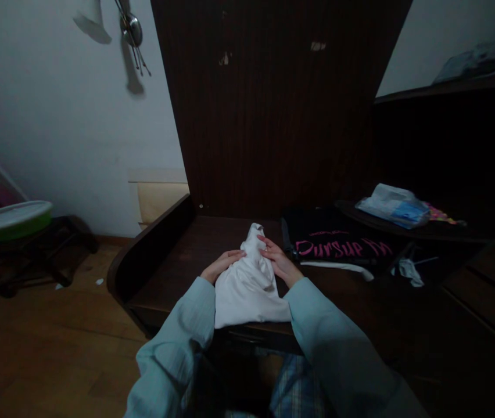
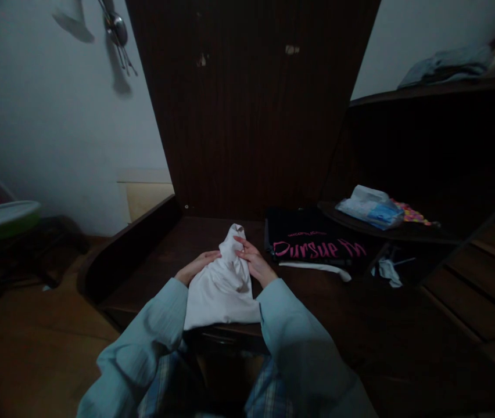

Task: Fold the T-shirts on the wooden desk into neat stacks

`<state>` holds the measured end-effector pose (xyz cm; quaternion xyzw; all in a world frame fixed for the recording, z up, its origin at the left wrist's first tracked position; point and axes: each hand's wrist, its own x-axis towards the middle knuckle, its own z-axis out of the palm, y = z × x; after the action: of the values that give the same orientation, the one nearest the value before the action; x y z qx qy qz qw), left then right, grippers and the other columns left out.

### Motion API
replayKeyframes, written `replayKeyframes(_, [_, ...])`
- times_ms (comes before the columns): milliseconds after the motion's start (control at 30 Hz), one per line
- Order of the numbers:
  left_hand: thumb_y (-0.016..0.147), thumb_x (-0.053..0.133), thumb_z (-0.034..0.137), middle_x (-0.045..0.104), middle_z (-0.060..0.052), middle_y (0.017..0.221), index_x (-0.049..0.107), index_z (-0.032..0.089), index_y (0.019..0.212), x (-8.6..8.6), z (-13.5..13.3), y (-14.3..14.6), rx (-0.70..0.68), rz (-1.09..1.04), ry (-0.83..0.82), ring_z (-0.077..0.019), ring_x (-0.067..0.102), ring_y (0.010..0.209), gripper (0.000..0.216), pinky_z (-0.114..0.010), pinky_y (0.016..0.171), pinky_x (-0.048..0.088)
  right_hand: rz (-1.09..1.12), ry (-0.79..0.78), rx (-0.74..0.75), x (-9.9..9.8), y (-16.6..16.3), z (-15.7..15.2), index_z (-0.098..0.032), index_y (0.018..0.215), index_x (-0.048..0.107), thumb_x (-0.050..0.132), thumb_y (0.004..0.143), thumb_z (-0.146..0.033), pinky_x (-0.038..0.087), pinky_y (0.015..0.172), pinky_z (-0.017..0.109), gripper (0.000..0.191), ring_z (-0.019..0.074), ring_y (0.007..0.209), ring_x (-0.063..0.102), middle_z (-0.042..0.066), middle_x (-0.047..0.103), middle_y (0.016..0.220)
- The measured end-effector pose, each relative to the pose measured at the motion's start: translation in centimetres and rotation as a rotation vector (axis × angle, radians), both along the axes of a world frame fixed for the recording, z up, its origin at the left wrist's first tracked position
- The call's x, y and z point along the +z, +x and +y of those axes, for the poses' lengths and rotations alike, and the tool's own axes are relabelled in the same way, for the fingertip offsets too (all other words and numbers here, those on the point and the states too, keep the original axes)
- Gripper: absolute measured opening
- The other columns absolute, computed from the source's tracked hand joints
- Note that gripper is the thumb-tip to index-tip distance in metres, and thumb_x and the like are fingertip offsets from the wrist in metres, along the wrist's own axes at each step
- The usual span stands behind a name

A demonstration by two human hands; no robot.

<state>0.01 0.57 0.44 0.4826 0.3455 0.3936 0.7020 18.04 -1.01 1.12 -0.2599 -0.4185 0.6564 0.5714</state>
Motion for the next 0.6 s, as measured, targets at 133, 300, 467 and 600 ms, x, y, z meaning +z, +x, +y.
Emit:
replayKeyframes(133, [0.058, 0.074, 0.021, 0.067, -0.004, 0.072, 0.066, 0.012, 0.078, 0.7, -0.5, 0.1, 0.019, 0.008, 0.042, -0.0137, 0.058, 0.062, 0.024, -0.025, 0.065, 0.043, -0.009, -0.038, -0.046, -0.5, 0.1, 0.5, -0.022, 0.083, 0.061, 0.069, 0.048, -0.014, 0.046, 0.070, 0.027, 0.037, 0.0137, 0.071, 0.059, -0.002, 0.063, 0.078])
replayKeyframes(300, [0.064, 0.066, 0.020, 0.066, -0.003, 0.084, 0.062, 0.017, 0.092, 1.5, -0.6, -0.2, 0.229, -0.206, 0.019, -0.0171, 0.060, 0.077, 0.029, -0.027, 0.074, 0.044, -0.055, -0.055, -0.175, -0.6, 0.6, 0.8, -0.021, 0.078, 0.060, 0.070, 0.047, -0.021, 0.044, 0.071, 0.030, 0.033, 0.0154, 0.072, 0.057, -0.001, 0.062, 0.077])
replayKeyframes(467, [0.063, 0.060, 0.015, 0.066, -0.002, 0.091, 0.057, 0.019, 0.104, 1.6, -0.7, -0.5, 0.199, -0.311, -0.023, -0.0196, 0.061, 0.084, 0.041, -0.030, 0.081, 0.044, -0.538, 0.125, -0.367, -1.4, -0.6, 0.6, -0.020, 0.074, 0.061, 0.070, 0.051, -0.035, 0.039, 0.083, 0.033, 0.029, 0.0182, 0.085, 0.052, 0.001, 0.058, 0.084])
replayKeyframes(600, [0.062, 0.063, 0.015, 0.067, -0.005, 0.089, 0.060, 0.015, 0.096, 1.6, -0.9, -0.4, 0.140, -0.299, -0.028, -0.0196, 0.062, 0.081, 0.034, -0.030, 0.079, 0.045, -0.751, 0.271, -0.461, -2.2, -1.4, 0.4, -0.021, 0.064, 0.058, 0.070, 0.051, -0.031, 0.037, 0.083, 0.034, 0.020, 0.0187, 0.082, 0.048, 0.002, 0.051, 0.079])
